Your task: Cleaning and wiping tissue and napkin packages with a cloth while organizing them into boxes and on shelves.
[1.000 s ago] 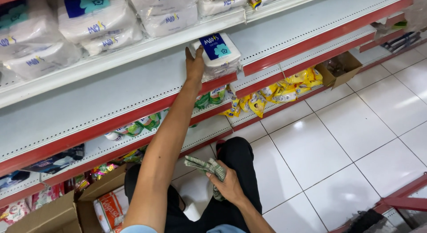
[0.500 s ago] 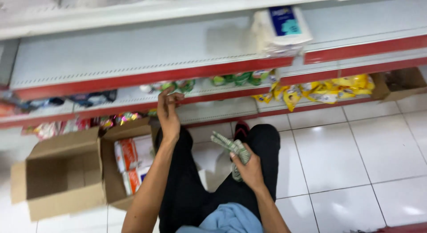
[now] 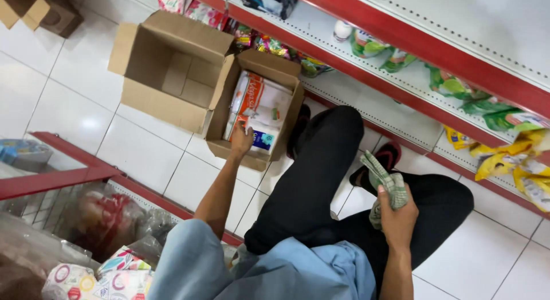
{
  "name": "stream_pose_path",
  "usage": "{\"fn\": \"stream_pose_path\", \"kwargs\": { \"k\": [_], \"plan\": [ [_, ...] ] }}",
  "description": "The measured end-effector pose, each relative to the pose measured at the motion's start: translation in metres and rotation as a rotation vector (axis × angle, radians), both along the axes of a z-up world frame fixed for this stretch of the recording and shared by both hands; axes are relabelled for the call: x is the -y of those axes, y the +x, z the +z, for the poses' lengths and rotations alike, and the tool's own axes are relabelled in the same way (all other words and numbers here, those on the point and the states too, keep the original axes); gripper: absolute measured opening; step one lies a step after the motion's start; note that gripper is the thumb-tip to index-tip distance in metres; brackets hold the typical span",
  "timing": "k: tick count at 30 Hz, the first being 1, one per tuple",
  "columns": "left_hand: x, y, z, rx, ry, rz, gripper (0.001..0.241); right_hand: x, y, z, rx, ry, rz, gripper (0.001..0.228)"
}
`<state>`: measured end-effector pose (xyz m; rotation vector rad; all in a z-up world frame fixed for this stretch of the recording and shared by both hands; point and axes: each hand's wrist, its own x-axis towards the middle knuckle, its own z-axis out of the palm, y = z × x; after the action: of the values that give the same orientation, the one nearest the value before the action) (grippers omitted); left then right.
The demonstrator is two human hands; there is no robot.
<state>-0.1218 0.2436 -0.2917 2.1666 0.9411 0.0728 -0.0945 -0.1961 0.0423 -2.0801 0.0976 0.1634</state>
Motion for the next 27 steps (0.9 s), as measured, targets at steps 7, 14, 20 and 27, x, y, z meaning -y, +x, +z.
{"fn": "stream_pose_path", "kwargs": {
  "k": [7,14,20,27],
  "plan": [
    [0.012,0.007,-0.079,-0.114,-0.026,0.048,0.088,-0.008,0.012,-0.016,-0.105,-0.235,-0.003,0.026],
    [0.022,0.021,-0.037,-0.405,0.006,0.029,0.106,-0.009,0.015,-0.025,-0.137,-0.298,-0.025,0.028],
    [0.014,0.002,-0.057,-0.204,0.017,-0.010,0.102,-0.007,0.013,-0.024,-0.092,-0.293,-0.025,0.034],
    [0.011,-0.002,-0.022,-0.221,0.098,-0.230,0.080,0.006,0.005,-0.016,-0.084,-0.172,-0.040,0.030]
  ]
}}
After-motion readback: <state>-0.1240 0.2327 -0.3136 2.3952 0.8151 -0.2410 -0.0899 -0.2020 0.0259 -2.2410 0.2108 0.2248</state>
